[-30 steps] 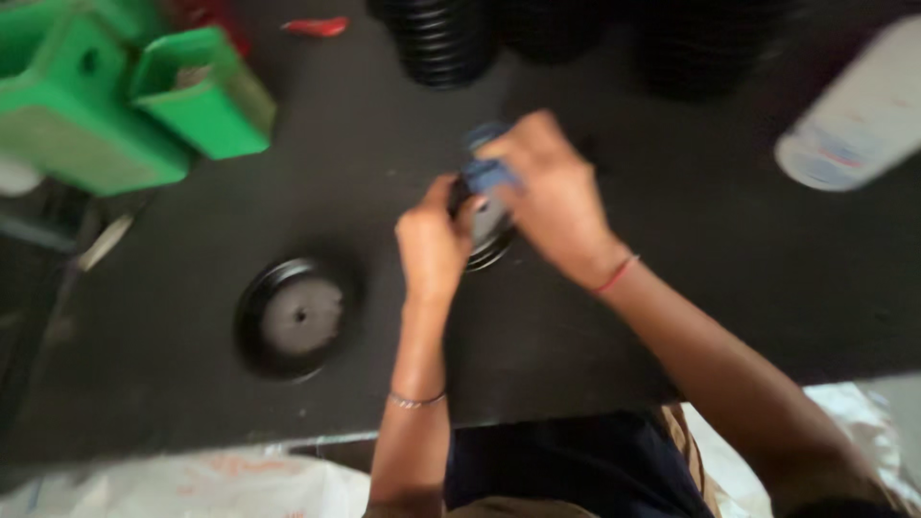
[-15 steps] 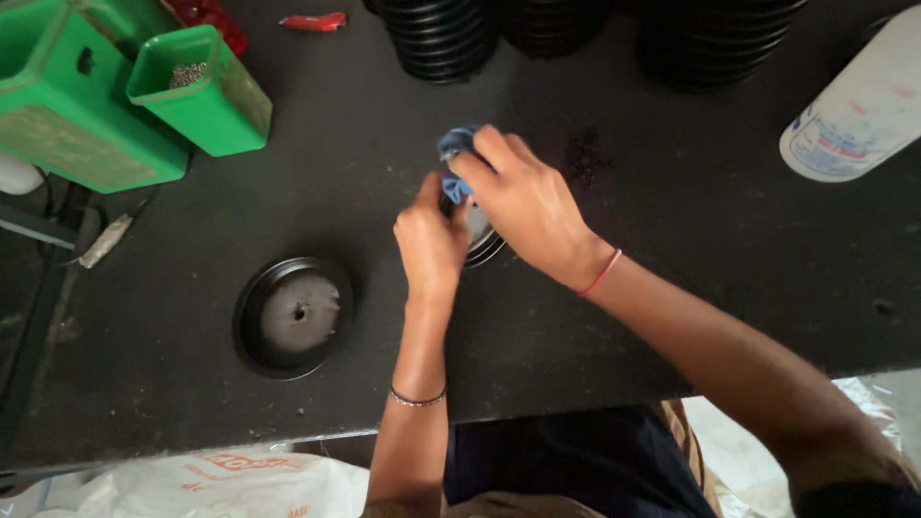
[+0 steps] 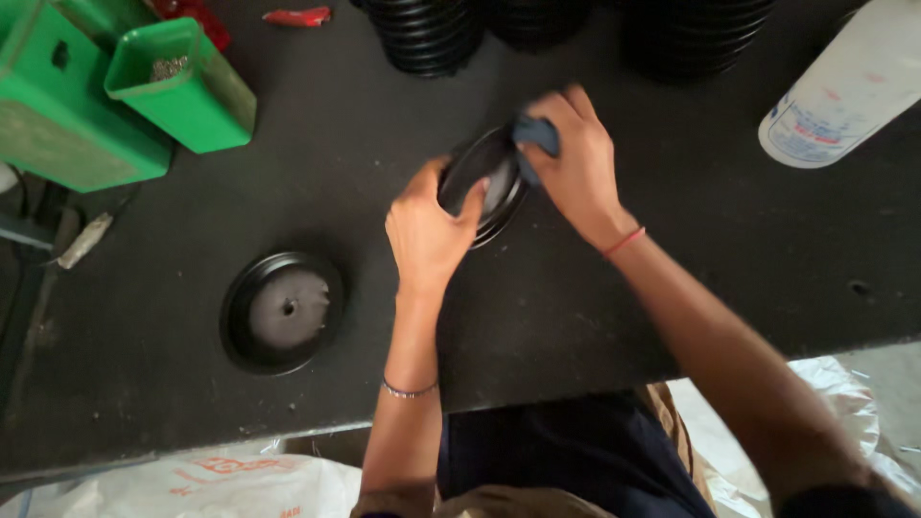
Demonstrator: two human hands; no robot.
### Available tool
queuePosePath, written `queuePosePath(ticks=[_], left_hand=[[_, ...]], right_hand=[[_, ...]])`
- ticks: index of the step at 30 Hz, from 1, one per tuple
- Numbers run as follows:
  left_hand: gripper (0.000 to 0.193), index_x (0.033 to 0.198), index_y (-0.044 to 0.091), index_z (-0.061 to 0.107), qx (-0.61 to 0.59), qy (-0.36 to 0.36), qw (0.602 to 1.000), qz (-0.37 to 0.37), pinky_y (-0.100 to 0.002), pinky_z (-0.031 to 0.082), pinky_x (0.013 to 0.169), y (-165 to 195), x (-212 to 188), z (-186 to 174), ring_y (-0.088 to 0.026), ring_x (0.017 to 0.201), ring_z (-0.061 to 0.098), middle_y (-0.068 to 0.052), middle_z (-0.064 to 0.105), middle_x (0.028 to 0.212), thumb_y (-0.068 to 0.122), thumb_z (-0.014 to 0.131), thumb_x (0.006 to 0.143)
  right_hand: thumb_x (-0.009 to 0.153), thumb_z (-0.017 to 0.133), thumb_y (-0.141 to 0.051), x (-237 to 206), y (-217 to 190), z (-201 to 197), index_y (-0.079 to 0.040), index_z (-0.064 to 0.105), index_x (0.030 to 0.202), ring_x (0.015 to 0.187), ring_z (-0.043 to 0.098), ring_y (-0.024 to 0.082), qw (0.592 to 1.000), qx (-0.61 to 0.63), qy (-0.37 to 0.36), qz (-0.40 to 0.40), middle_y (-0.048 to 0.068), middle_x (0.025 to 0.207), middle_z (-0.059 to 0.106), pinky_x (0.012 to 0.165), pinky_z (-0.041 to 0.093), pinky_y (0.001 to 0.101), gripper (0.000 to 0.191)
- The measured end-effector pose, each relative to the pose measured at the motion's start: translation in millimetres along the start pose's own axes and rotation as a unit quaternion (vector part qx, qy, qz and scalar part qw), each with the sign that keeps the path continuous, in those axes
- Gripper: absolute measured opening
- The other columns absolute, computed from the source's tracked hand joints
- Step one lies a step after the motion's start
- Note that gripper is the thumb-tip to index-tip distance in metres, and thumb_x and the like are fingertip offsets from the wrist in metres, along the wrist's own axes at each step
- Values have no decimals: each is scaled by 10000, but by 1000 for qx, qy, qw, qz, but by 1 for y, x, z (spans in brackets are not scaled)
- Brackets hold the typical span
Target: The person wipes black round plastic lids and covers one at a time with a blue cloth, turning each over to clean both sides, and places the wiped covers onto stacks of similar plastic parts on the workbench.
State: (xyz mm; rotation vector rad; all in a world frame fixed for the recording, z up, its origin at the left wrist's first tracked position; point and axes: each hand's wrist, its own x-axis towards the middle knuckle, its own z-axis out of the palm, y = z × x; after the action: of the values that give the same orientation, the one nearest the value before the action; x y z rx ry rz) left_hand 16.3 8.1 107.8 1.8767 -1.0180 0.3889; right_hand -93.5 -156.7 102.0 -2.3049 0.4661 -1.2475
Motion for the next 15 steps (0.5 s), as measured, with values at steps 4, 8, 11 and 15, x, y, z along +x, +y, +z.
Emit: queuePosePath(ticks=[4,8,11,15], left_hand=[[325,1119,56,708,-30,-3,999,-17,-425,599,730,-11,-2,3,-360,852,759,-184,754,946,197,831,853],[390,1185,46,708,18,-3,999,-34,-435,596,728,-23,-1,9,-391,824,740,-217,730,900,45,768,800],[364,1160,51,691,25,-28,997,-61,-452,586,739,-27,-1,9,-389,838,742,-211,732,909,105,781,812],[292,1059,52,696,20,-1,999,-47,-481,564,752,-20,2,9,-422,887,714,-203,742,948,217,821,854]], right_hand=[[807,773,6,5,-62,-5,-43,672,1182,993,660,323,981,-66,-48,-177,126,1114,614,828,580,402,391],[828,787,24,-3,-85,8,-52,643,1164,1082,653,287,965,-78,-92,-233,105,1171,616,818,592,340,373],[736,795,16,-4,-55,15,-77,686,1117,1039,667,299,979,-44,-36,-195,107,1114,629,881,596,379,407],[773,873,-37,-2,8,25,-44,708,991,914,702,276,982,144,-27,121,112,1003,684,787,578,345,274]])
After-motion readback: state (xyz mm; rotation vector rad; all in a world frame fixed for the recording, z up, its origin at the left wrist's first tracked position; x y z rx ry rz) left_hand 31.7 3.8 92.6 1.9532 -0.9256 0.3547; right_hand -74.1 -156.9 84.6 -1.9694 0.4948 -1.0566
